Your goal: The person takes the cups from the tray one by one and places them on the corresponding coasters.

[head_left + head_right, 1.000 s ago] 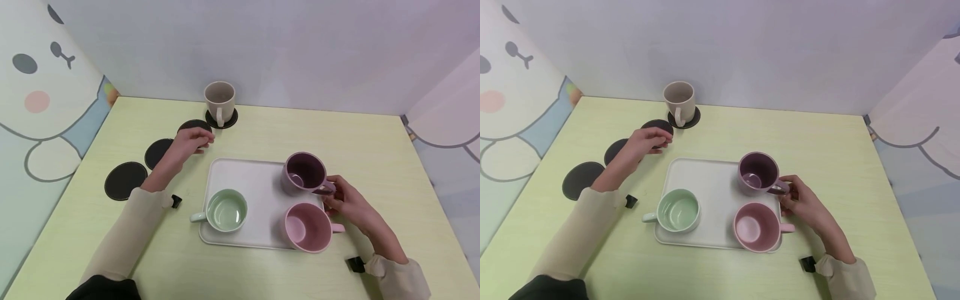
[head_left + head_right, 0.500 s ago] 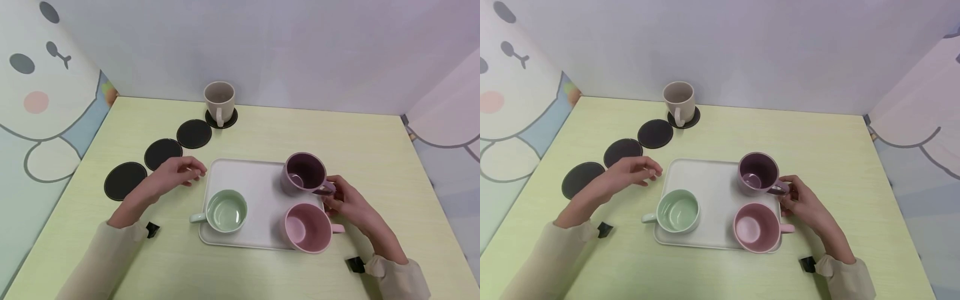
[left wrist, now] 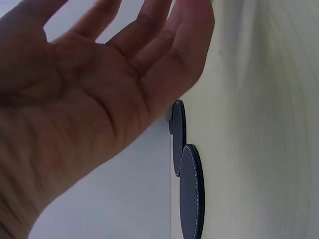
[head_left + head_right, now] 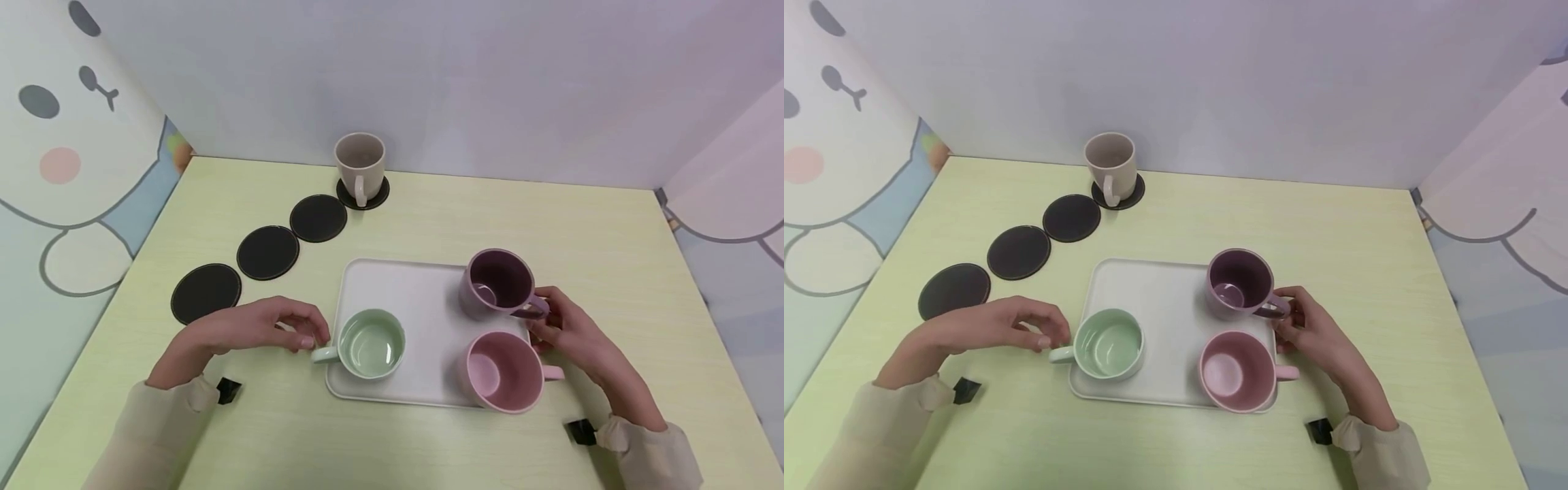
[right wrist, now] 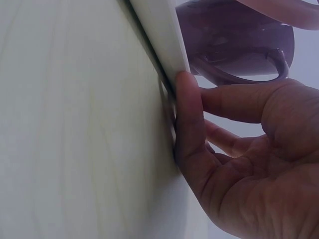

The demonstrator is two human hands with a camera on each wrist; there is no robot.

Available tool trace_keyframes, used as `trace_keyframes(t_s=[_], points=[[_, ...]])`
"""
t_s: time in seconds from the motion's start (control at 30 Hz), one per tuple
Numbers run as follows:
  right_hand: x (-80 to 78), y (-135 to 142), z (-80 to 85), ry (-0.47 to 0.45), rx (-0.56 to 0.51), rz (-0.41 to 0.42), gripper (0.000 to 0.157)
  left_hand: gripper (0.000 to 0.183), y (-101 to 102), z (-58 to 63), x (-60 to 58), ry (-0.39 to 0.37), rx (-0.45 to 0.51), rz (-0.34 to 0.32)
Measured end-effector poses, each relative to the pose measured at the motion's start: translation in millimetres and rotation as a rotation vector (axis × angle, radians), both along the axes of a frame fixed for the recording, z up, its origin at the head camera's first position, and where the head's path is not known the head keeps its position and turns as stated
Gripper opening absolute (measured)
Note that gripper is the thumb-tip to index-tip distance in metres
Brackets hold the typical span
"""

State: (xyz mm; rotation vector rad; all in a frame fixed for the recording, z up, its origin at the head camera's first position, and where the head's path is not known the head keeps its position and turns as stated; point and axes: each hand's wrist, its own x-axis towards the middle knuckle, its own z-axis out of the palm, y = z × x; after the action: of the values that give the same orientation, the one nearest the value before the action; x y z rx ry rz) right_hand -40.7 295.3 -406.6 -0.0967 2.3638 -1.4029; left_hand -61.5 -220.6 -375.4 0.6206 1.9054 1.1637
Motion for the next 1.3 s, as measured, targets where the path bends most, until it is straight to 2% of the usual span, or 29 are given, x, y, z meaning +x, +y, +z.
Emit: trace_keyframes(t_s=[0.1, 0.23, 0.33, 0.53, 0.7, 0.87, 0.97, 1.13, 1.3], points=[[-0.2, 0, 0.3, 0.003, 0.0, 0.0, 0.05, 0.016, 1, -0.1, 0.3, 0.012, 0.023, -0.048], [-1.5, 0, 0.4, 0.012, -0.007, 0.008, 0.048, 0.014, 5, -1.6, 1.1, -0.023, 0.078, -0.081], [-2.7, -1, 0.6, 0.018, -0.013, 0.013, 0.047, 0.014, 7, -3.0, 2.5, -0.048, 0.115, -0.086], [-4.5, -3, 1.6, 0.032, -0.012, 0.015, 0.046, 0.011, 13, -3.0, 6.7, -0.046, 0.136, -0.075], [-4.8, -4, 1.5, 0.021, -0.009, 0.012, 0.047, 0.008, 21, -6.1, 16.2, -0.089, 0.164, -0.052], [-4.6, -4, 1.4, 0.012, -0.005, 0.013, 0.047, 0.012, 31, -13.5, 32.2, -0.193, 0.249, -0.002], [-3.9, -3, 1.6, 0.015, 0.002, 0.015, 0.046, 0.016, 36, -17.6, 42.3, -0.227, 0.3, 0.024], [-1.4, -1, 0.7, 0.016, 0.006, 0.012, 0.047, 0.019, 47, -21.0, 56.9, -0.245, 0.335, 0.062], [-0.1, 1, -1.3, 0.023, -0.006, 0.011, 0.047, 0.019, 58, -25.5, 68.7, -0.235, 0.353, 0.145]])
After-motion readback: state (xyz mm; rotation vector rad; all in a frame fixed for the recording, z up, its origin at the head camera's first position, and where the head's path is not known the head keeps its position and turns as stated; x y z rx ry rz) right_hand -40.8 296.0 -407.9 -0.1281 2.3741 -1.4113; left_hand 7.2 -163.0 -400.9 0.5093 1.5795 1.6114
